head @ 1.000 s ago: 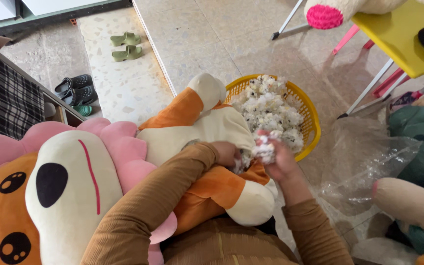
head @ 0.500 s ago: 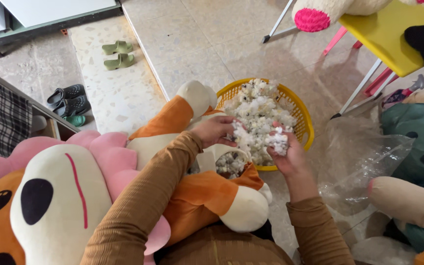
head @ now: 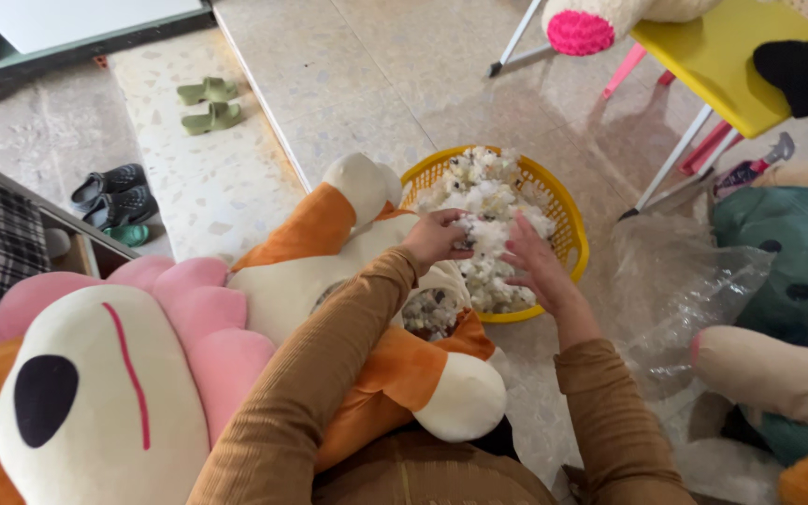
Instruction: The person sits on the floor and repeatedly takes handfuls of white stuffing from a yellow basket, then inserts the stuffing into an opening on the back of a large stuffed animal. The person continues to pack the stuffing into the toy's body throughout the clip.
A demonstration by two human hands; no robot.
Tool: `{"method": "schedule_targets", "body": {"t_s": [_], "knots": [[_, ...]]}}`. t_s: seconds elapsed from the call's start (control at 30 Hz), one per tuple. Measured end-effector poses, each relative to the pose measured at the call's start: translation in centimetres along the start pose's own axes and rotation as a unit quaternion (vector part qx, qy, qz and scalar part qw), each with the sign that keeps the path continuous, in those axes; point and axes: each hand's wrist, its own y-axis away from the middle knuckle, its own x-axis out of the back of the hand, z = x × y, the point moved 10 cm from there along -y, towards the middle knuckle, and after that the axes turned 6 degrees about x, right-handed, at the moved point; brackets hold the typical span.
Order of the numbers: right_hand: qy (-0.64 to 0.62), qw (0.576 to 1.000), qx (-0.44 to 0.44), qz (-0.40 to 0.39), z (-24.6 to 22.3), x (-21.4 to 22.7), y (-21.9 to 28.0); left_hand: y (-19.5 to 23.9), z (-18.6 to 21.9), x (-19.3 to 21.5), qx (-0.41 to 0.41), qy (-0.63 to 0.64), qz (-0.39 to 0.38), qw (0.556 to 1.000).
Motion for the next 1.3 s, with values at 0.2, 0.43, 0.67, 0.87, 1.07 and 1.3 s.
{"method": "schedule_targets", "body": {"t_s": [0.2, 0.43, 0.67, 0.87, 1.07, 1.3], "knots": [[-0.044, 0.986, 0.154, -0.038, -0.9, -3.1, 1.4, 0.6, -3.0, -1.0, 0.028, 0.07, -0.064, 0.995], [-0.007, 0.97, 0.201, 0.135, 2.8, 2.7, -0.3, -2.5, -3.1, 3.3, -0.069, -0.023, 0.144, 0.987], [0.292, 0.89, 0.314, 0.154, -2.1, 4.6, -0.3, -5.3, 1.9, 1.6, -0.23, -0.364, 0.172, 0.886], [0.328, 0.899, 0.276, 0.091, -1.4, 2.2, 1.3, 0.6, 3.8, -1.7, -0.175, -0.466, 0.123, 0.858], [0.273, 0.925, 0.191, -0.18, 2.0, -9.5, 6.5, 7.4, -4.0, -0.6, 0.077, -0.74, -0.068, 0.664], [0.436, 0.849, 0.274, -0.122, 0.9, -15.5, 6.9, 8.0, -7.4, 2.6, 0.065, -0.721, 0.103, 0.682]]}}
